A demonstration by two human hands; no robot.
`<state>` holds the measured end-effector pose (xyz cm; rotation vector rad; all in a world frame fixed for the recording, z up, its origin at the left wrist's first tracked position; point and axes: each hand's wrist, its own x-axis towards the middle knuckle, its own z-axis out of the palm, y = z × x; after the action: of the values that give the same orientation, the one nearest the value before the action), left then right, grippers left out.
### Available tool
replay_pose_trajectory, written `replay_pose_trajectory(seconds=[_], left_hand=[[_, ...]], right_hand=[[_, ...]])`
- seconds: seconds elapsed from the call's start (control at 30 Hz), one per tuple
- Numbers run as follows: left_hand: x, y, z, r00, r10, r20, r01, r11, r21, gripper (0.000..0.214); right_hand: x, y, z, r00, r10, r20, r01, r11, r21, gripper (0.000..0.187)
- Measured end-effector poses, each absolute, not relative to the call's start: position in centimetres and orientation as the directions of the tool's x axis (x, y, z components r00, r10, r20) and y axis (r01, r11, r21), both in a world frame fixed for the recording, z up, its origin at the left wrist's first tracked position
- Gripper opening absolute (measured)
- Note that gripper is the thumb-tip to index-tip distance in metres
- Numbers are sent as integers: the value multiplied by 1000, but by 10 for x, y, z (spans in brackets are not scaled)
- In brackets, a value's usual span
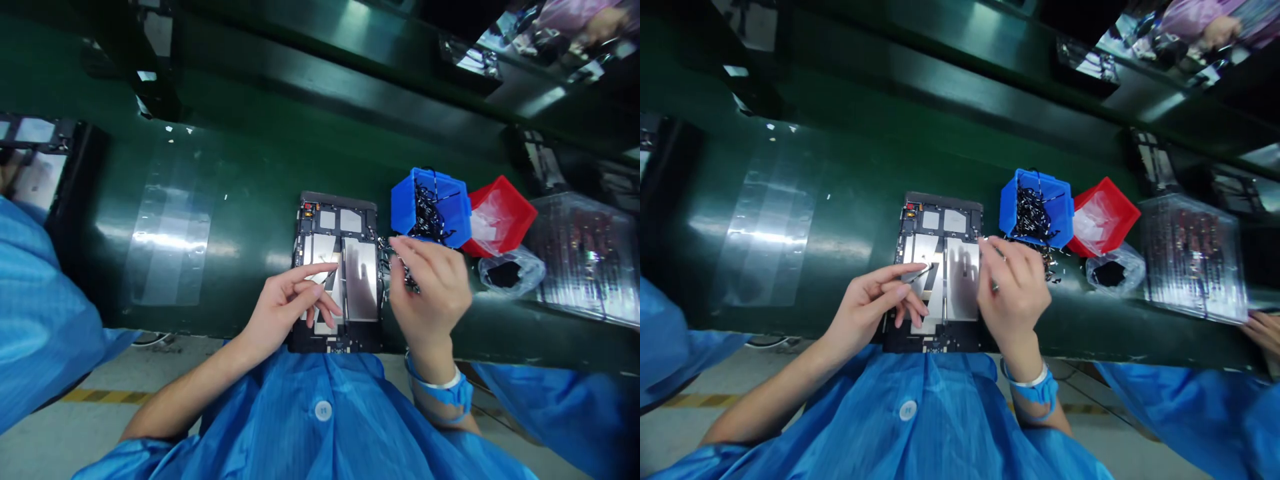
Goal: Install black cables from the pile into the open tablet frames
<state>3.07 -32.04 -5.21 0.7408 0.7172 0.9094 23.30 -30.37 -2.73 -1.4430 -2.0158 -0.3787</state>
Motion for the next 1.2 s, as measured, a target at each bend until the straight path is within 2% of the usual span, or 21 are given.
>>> replay_pose_trajectory(seconds=[0.13,0.23,0.33,0.4,0.43,0.5,0.6,0.7,0.97,1.2], left_hand=[[29,-325,-48,460,867,-192,-402,396,826,32],[20,-330,-45,466,874,-138,-338,320,885,35],[4,-336,-50,309,951,-26,-178,84,980,36],[-8,-338,-60,142,984,105,70,-116,991,31],[-14,-339,-65,96,978,183,221,-200,954,29],[-21,-339,-76,128,942,309,469,-332,818,28],[-24,-338,-85,287,886,365,618,-462,636,32],[-21,-336,-87,373,857,356,658,-515,550,37],[-16,-338,-88,476,810,343,673,-586,451,46],[-15,-337,-89,478,818,319,708,-574,412,43]], right_hand=[[209,-307,-27,-469,723,507,739,636,-223,17],[200,-309,-27,-441,721,535,680,657,-325,16],[197,-308,-26,-213,853,477,641,490,-591,16],[193,-304,-28,-42,953,299,530,275,-802,12],[191,-301,-31,18,983,185,452,157,-878,10],[183,-293,-37,61,998,-14,307,-33,-951,4],[170,-281,-47,54,989,-134,223,-143,-964,7],[162,-274,-52,68,993,-100,279,-115,-953,9],[154,-283,-55,44,996,-74,438,-85,-895,8],[154,-288,-56,30,999,-18,513,-30,-858,8]])
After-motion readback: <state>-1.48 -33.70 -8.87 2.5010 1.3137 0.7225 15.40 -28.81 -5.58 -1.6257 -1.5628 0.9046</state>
